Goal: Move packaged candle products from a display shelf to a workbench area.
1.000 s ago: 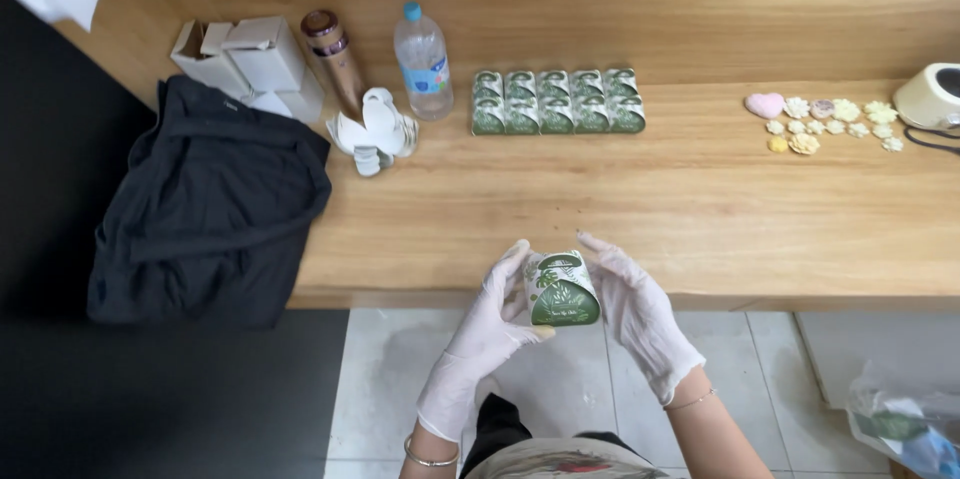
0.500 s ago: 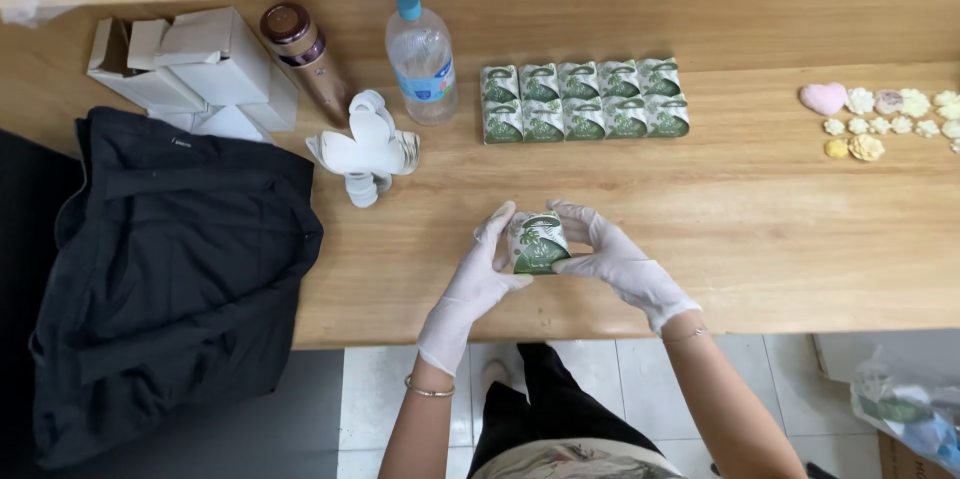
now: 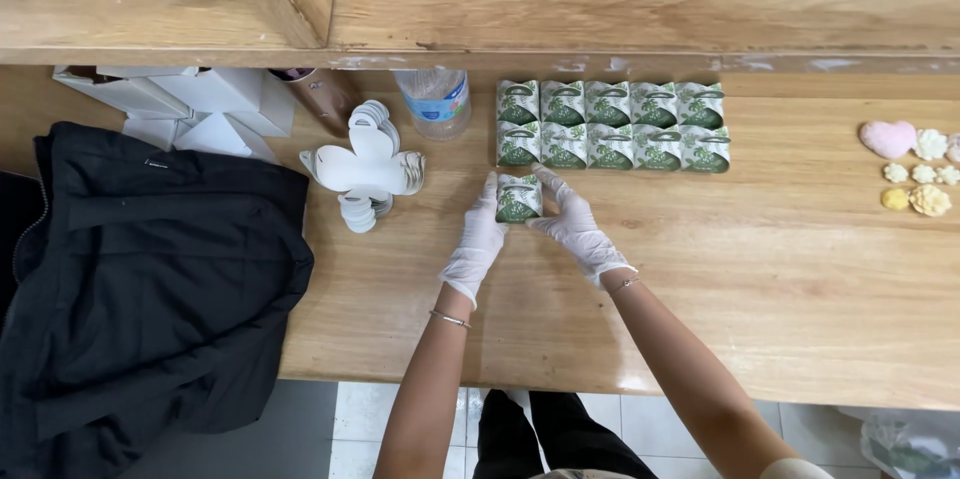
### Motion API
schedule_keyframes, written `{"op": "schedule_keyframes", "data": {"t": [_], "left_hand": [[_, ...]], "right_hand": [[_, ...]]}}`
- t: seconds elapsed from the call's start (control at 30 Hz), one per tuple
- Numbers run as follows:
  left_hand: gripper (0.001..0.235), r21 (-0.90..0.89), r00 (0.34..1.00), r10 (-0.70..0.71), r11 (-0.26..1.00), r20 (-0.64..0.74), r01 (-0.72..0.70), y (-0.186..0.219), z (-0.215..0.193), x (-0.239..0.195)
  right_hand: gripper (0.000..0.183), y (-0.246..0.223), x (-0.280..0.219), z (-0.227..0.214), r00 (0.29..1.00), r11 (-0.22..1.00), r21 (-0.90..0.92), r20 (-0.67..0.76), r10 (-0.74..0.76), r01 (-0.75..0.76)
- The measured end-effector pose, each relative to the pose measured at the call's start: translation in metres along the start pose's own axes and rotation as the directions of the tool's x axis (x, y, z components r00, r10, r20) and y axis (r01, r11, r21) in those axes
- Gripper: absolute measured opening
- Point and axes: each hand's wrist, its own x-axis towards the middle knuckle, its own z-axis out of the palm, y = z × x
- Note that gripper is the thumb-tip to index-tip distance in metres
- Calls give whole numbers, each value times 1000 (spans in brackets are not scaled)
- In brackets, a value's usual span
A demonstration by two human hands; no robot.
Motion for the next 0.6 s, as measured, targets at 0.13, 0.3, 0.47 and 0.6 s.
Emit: {"op": "schedule_keyframes", "data": {"t": [0.13, 0.3, 0.47, 0.6], "left_hand": [[101, -44, 992, 94, 994, -84, -98, -13, 9, 8], [98, 29, 998, 29, 999, -60, -28, -4, 8, 11], [94, 44, 995, 59, 997, -77, -55, 3, 6, 13], [89, 57, 988, 99, 994, -120, -92, -3, 12, 16]], "right_hand": [[95, 31, 23, -2, 978, 966, -174, -58, -203, 190], [90, 45, 29, 0, 980, 970, -179, -83, -182, 165], [89, 62, 39, 5, 976, 980, -154, -154, -153, 129], [84, 84, 49, 3, 972, 986, -44, -166, -165, 159]]}}
